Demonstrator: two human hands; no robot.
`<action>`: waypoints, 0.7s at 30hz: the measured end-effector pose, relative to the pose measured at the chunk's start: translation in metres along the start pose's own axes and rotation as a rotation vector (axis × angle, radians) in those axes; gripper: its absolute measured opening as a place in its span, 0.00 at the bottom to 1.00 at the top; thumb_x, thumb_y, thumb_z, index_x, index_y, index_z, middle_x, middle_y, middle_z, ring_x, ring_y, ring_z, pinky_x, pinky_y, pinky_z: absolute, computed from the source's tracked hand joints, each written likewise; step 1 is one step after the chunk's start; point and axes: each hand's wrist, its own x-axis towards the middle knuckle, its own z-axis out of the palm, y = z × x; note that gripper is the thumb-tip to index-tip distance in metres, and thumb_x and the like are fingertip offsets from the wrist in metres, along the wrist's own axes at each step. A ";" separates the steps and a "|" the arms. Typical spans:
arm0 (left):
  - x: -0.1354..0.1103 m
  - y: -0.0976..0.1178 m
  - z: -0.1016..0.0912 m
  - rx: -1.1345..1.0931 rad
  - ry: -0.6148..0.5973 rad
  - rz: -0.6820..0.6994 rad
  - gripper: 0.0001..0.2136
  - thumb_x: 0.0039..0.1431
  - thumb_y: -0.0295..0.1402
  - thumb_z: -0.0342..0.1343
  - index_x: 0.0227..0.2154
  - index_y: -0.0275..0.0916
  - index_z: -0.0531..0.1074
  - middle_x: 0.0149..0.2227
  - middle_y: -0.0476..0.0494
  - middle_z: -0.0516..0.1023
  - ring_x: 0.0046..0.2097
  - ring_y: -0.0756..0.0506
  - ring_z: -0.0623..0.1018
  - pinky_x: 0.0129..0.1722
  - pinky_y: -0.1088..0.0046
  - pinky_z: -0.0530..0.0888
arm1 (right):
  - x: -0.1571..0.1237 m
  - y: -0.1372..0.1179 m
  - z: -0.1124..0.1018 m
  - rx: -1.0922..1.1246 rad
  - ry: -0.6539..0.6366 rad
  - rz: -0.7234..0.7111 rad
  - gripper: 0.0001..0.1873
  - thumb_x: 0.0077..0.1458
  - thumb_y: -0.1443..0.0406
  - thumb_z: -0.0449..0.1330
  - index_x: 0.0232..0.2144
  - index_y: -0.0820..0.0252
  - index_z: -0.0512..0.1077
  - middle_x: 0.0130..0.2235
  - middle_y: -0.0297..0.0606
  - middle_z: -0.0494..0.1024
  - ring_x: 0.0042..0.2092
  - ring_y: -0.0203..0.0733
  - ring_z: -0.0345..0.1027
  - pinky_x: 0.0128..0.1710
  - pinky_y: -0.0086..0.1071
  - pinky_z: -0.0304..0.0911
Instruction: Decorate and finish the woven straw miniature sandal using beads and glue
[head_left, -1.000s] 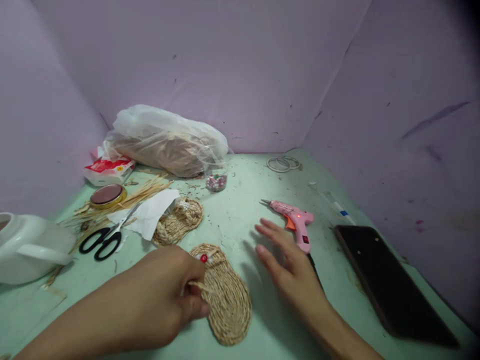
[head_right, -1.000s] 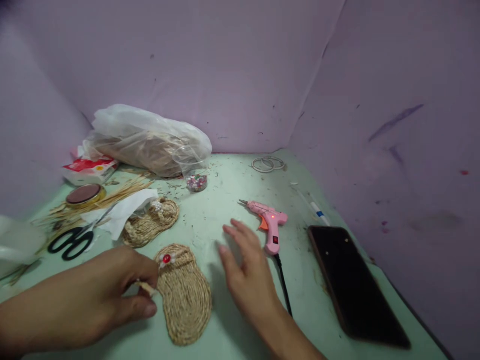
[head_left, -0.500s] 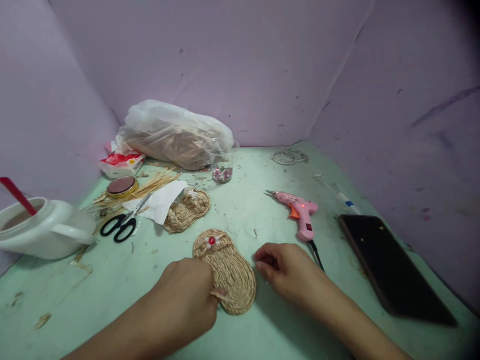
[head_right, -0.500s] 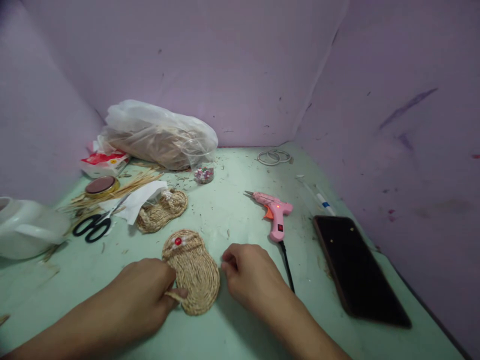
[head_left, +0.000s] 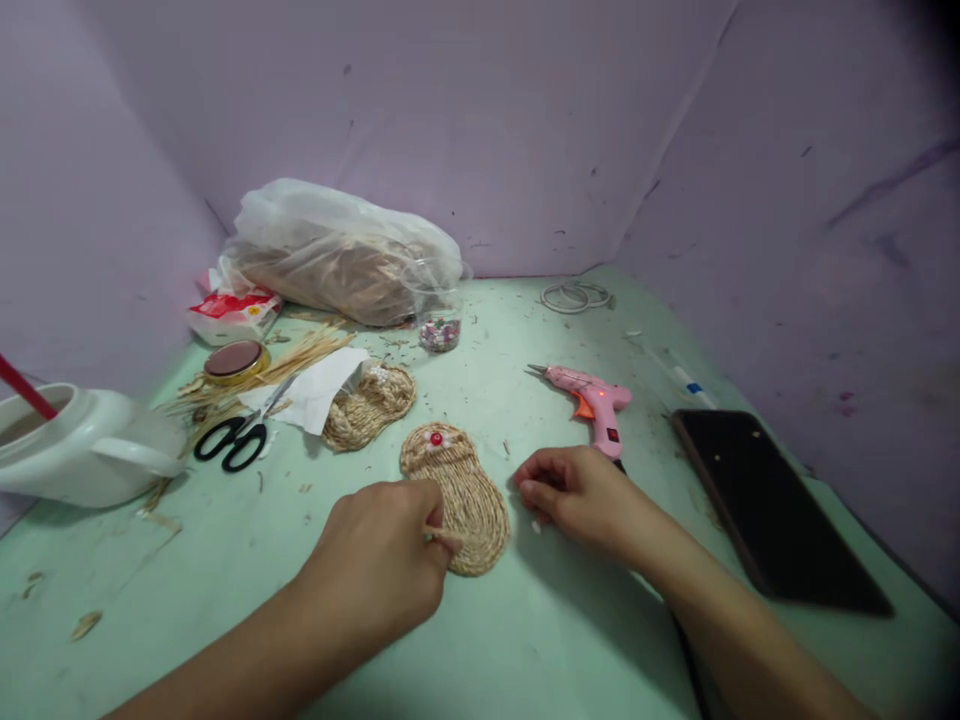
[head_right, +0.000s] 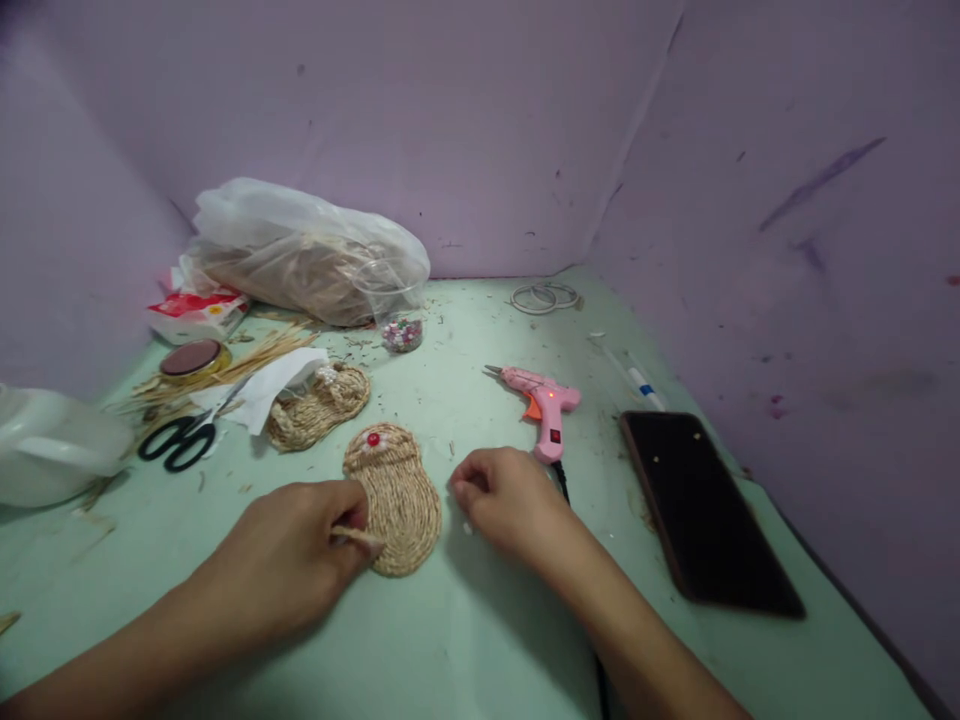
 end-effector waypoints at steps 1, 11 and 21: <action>0.001 0.001 0.000 -0.064 -0.016 0.012 0.06 0.49 0.37 0.50 0.23 0.41 0.67 0.26 0.45 0.75 0.30 0.41 0.73 0.25 0.72 0.56 | 0.000 -0.001 -0.003 0.018 0.011 -0.008 0.07 0.45 0.68 0.55 0.25 0.60 0.73 0.21 0.34 0.73 0.22 0.34 0.63 0.21 0.26 0.53; 0.010 0.019 0.000 -0.161 0.014 0.078 0.09 0.47 0.42 0.53 0.24 0.42 0.67 0.24 0.48 0.72 0.27 0.45 0.69 0.24 0.74 0.54 | -0.014 -0.024 -0.008 0.414 -0.334 0.019 0.06 0.46 0.66 0.57 0.22 0.63 0.72 0.18 0.29 0.69 0.19 0.29 0.59 0.19 0.23 0.52; 0.024 0.018 0.005 -0.490 0.012 0.109 0.14 0.54 0.35 0.45 0.15 0.39 0.55 0.16 0.54 0.56 0.22 0.51 0.59 0.22 0.75 0.55 | -0.007 -0.011 -0.011 0.222 -0.170 -0.004 0.07 0.47 0.67 0.55 0.21 0.61 0.71 0.18 0.32 0.71 0.20 0.32 0.61 0.20 0.25 0.53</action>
